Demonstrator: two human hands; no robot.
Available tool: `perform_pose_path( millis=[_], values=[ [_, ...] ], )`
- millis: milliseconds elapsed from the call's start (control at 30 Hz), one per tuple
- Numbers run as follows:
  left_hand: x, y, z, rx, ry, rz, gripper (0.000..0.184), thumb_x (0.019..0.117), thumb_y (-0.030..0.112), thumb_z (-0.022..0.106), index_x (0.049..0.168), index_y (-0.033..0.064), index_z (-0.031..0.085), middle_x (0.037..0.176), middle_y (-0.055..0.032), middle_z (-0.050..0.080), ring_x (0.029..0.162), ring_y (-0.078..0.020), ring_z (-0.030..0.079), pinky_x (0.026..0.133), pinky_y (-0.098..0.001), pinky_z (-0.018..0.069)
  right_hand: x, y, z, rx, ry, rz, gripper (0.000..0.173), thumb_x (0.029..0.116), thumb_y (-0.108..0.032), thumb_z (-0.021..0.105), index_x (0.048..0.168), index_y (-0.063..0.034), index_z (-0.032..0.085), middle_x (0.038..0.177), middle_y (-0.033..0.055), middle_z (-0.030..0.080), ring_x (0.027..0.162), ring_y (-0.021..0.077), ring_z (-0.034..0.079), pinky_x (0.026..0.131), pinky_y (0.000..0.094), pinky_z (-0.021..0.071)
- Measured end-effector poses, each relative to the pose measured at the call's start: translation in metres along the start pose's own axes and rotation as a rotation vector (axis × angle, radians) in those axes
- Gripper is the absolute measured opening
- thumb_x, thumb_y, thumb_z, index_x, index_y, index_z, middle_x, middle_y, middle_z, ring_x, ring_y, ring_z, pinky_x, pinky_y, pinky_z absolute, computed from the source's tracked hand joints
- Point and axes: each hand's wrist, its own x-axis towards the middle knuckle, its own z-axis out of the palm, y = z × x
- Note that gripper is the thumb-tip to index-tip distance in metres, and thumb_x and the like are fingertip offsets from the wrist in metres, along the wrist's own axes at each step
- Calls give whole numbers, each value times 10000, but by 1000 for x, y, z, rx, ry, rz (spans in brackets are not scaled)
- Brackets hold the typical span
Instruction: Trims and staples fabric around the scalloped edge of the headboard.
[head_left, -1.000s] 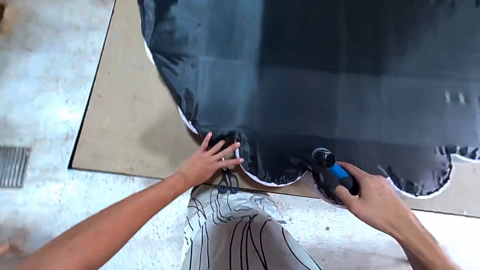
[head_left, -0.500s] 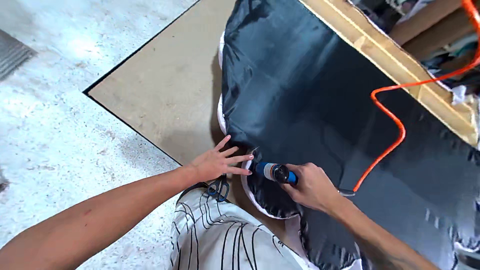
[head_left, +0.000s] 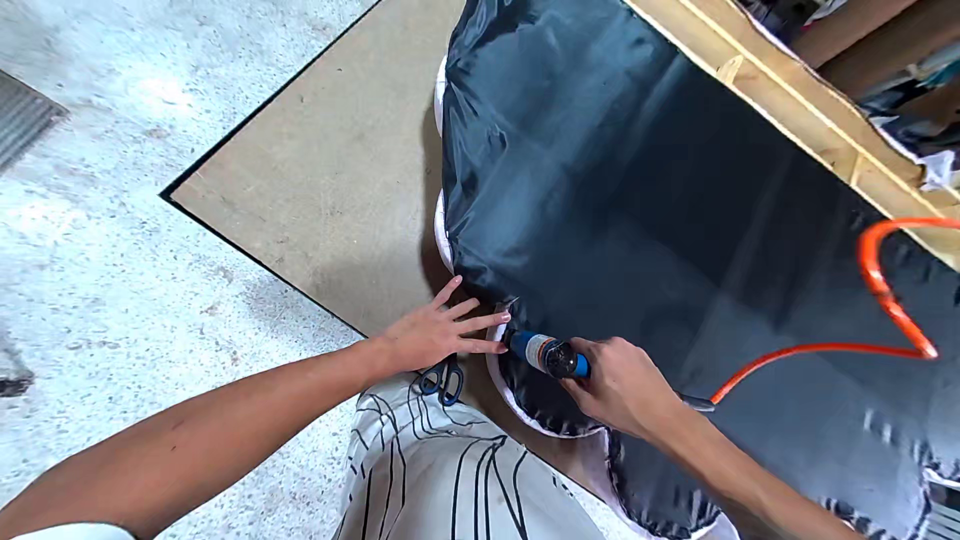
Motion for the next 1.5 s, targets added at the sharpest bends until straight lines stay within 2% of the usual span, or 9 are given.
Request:
perform_pose_path(
  millis=[133, 200, 267, 333, 467, 633, 967, 1233, 1500],
  values=[
    [-6, 7, -2, -29, 15, -41, 580, 1023, 439, 580, 1571, 444, 389, 1716, 48, 223, 1570, -301, 229, 1186, -787, 77, -21, 4, 10, 74, 134, -5, 298, 872, -460, 640, 1072, -253, 717, 754, -38, 686, 674, 170, 691, 563, 454, 567],
    [-11, 25, 0, -161, 137, -238, 474, 1043, 553, 468, 1461, 355, 573, 1607, 72, 435, 1532, -200, 316, 1250, -666, 120, -47, 10, 24, 92, 262, 12, 441, 885, -457, 600, 1273, -276, 704, 881, 3, 739, 718, 208, 719, 564, 495, 582],
    [-4, 54, 3, -389, 357, -539, 406, 1025, 525, 546, 1242, 240, 737, 1329, 59, 653, 1325, -110, 535, 1189, -411, 389, -74, 21, 48, 109, 330, 26, 557, 876, -455, 551, 1413, -331, 627, 1018, 36, 727, 847, 228, 711, 645, 493, 591],
    [16, 81, 4, -589, 480, -796, 336, 998, 491, 623, 1132, 215, 761, 1164, 59, 704, 1117, -54, 646, 985, -314, 563, -92, 40, 80, 172, 356, 4, 631, 860, -424, 583, 1487, -364, 550, 1154, 55, 684, 1043, 239, 657, 842, 489, 577],
    [67, 106, 19, -677, 610, -940, 342, 961, 473, 692, 1167, 208, 758, 1107, 61, 697, 919, -45, 663, 834, -267, 593, -100, 78, 116, 233, 468, -1, 558, 785, -350, 617, 1337, -295, 687, 1189, 34, 682, 1183, 240, 613, 1006, 503, 516],
    [85, 109, 17, -599, 766, -1053, 253, 931, 370, 764, 1090, 175, 779, 972, 39, 712, 776, -52, 661, 716, -259, 597, -55, 74, 37, 188, 658, -127, 257, 892, -231, 602, 1069, -174, 780, 1111, 21, 712, 1212, 272, 607, 1010, 489, 526],
    [105, 124, 13, -454, 798, -1279, 264, 915, 368, 783, 1093, 173, 782, 941, 30, 719, 742, -88, 656, 692, -317, 590, 127, 56, 12, 235, 293, -829, 147, 937, -343, 729, 1061, -357, 808, 1198, -57, 657, 1305, 208, 498, 1103, 505, 390],
    [106, 115, 31, -254, 854, -1186, 241, 944, 367, 742, 1092, 183, 789, 947, 42, 709, 693, -51, 624, 637, -262, 568, 143, 58, 29, 408, 334, -883, 107, 947, -255, 715, 895, -276, 807, 1022, -62, 673, 1196, 186, 555, 1040, 477, 413],
    [102, 107, 29, -432, 901, -1187, 192, 907, 334, 793, 1066, 227, 790, 944, 106, 700, 669, 7, 596, 597, -188, 536, 138, 51, 34, 247, 376, -872, 171, 1004, -131, 578, 892, -162, 703, 1012, -1, 665, 1158, 214, 589, 1055, 464, 429]
  ],
)
